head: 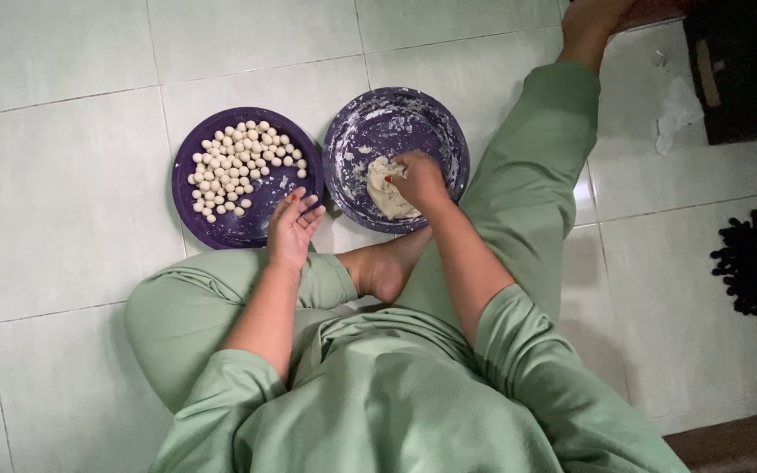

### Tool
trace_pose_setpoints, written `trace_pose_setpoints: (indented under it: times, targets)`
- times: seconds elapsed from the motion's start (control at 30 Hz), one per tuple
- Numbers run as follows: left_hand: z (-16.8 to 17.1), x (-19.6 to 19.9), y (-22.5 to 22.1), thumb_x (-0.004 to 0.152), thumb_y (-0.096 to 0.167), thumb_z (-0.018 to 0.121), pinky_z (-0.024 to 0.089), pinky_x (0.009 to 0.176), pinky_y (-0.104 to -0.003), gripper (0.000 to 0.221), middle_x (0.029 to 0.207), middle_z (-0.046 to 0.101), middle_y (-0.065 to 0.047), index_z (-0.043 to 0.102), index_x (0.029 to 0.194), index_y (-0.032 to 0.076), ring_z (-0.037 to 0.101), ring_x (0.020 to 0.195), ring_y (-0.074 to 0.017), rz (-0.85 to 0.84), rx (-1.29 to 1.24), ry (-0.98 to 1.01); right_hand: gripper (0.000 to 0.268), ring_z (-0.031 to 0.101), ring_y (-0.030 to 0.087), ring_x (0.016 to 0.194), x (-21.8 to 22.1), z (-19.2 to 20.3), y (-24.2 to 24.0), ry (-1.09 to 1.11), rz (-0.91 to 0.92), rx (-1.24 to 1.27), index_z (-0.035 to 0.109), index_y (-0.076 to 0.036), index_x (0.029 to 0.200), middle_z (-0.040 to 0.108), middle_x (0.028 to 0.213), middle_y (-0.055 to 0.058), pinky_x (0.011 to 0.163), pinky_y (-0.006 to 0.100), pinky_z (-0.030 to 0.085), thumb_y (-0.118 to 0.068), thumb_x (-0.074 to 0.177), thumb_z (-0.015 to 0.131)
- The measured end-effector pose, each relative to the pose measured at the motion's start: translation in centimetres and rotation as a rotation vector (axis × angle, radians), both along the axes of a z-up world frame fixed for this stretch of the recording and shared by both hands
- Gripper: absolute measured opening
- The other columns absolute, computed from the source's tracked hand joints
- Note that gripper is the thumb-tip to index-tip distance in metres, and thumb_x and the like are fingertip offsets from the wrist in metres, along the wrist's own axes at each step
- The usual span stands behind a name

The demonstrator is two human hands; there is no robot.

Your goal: The person is sitting on the floor, pinching small pieces of dough from a bowl, rolling them into small balls between their palms, and placing them on a plate.

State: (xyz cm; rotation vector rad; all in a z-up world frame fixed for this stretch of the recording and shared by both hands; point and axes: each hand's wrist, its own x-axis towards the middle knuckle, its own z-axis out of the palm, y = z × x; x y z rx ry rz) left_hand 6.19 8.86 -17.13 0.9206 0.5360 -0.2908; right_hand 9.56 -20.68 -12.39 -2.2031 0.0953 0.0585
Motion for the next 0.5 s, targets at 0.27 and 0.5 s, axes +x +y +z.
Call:
trace_pose_setpoints:
  times: [0.27, 0.5]
  targets:
    - [0.3, -0.2, 0.0, 0.098, 0.034, 0.068, 0.063, 0.091, -0.038, 0.027, 0.109, 0.077, -0.008, 0.069, 0.123, 0.021, 0.078, 0.092, -0.0249, -0.02, 0.003, 0.002, 0.023, 0.07, 0.035, 0.085, 0.9, -3.5, 1.2, -0.058, 0.083, -0.471, 0.078, -0.006, 0.104, 0.068, 0.089, 0.015, 0.077, 0.044, 0.058, -0.006, 0.082, 0.068]
    - [0.1, -0.2, 0.2, 0.098, 0.033, 0.069, 0.063, 0.092, -0.04, 0.029, 0.109, 0.077, -0.009, 0.068, 0.124, 0.02, 0.078, 0.093, -0.0261, -0.011, -0.002, 0.003, 0.022, 0.07, 0.038, 0.087, 1.2, -5.5, -0.4, -0.051, -0.014, -0.245, 0.075, -0.007, 0.106, 0.067, 0.088, 0.015, 0.078, 0.046, 0.056, -0.003, 0.088, 0.063]
